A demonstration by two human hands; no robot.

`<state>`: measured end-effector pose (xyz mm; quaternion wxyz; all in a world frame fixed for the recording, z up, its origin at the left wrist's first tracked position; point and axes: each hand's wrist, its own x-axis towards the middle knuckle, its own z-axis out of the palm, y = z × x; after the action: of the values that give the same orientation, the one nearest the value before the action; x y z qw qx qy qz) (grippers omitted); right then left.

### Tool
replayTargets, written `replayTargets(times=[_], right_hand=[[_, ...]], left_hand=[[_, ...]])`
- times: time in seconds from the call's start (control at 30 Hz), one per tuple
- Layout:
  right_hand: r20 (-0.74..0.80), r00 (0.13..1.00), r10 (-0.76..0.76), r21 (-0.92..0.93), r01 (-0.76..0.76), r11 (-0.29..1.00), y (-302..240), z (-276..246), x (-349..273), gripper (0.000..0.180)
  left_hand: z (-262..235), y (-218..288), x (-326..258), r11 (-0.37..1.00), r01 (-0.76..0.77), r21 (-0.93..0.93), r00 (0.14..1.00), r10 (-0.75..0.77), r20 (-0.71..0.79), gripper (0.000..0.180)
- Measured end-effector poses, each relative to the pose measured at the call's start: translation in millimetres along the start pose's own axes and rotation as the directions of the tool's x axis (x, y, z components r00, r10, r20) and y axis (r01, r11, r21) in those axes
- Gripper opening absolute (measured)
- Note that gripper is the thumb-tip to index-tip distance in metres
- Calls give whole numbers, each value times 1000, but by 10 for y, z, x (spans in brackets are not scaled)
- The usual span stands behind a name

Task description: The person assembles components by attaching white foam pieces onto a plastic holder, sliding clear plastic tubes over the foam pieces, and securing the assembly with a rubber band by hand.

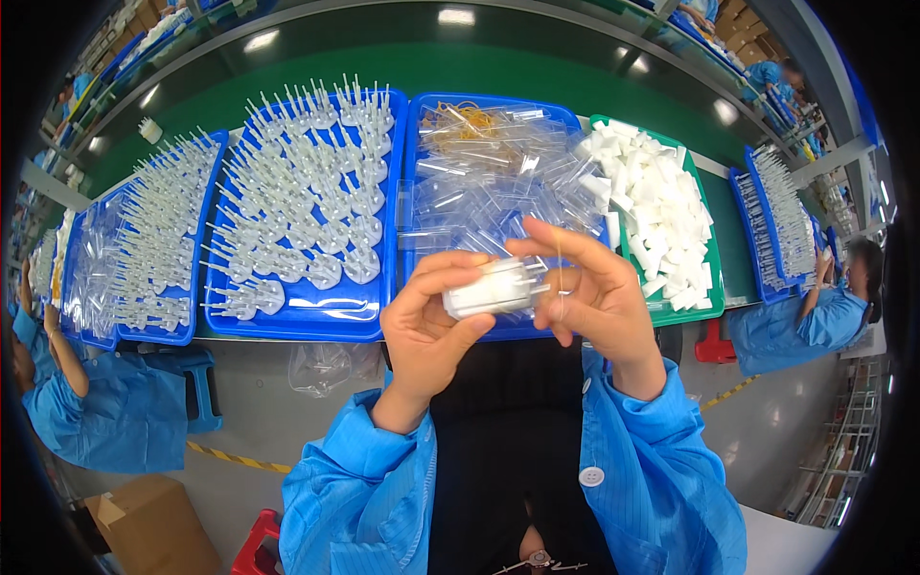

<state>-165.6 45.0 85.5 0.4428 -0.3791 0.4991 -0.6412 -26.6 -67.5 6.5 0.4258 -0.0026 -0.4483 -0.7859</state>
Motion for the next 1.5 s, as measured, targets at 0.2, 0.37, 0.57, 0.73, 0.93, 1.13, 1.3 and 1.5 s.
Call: replayTargets(times=[0.2,0.37,0.57,0.73,0.93,1.13,1.3,1.5], right_hand=[[99,943,-318,-680,297,670,-109,112,99,49],[53,941,-335,-777,250,578,-188,274,112,52],[161,869,-468,-738,421,528,-48,378,180,49],[219,879,-424,-740,433,515,-118,409,267,45],[179,929,-325,-617,363,698,-346,86,822,43],[-135,888,-440,-942,23,336,-380,-1398,2257,45],[-455,865,-213,-865,-372,337,192,-2008,2798,54],[-352,912,-208,-936,-339,96,18,-2026,2465,50]], left_hand=[[37,31,13,873,-252,417,966,199,167,38],[13,-19,-71,906,162,-390,982,-186,-24,44],[13,-23,-78,919,228,-322,971,-240,1,57],[-35,14,-65,920,211,-331,976,-218,18,56],[4,430,33,975,-35,218,995,54,-82,66],[-723,1001,-273,-279,169,945,841,540,10,11],[-1071,1161,-500,-567,408,716,862,497,-97,23],[-1220,1229,-359,-501,537,679,796,567,-212,33]])
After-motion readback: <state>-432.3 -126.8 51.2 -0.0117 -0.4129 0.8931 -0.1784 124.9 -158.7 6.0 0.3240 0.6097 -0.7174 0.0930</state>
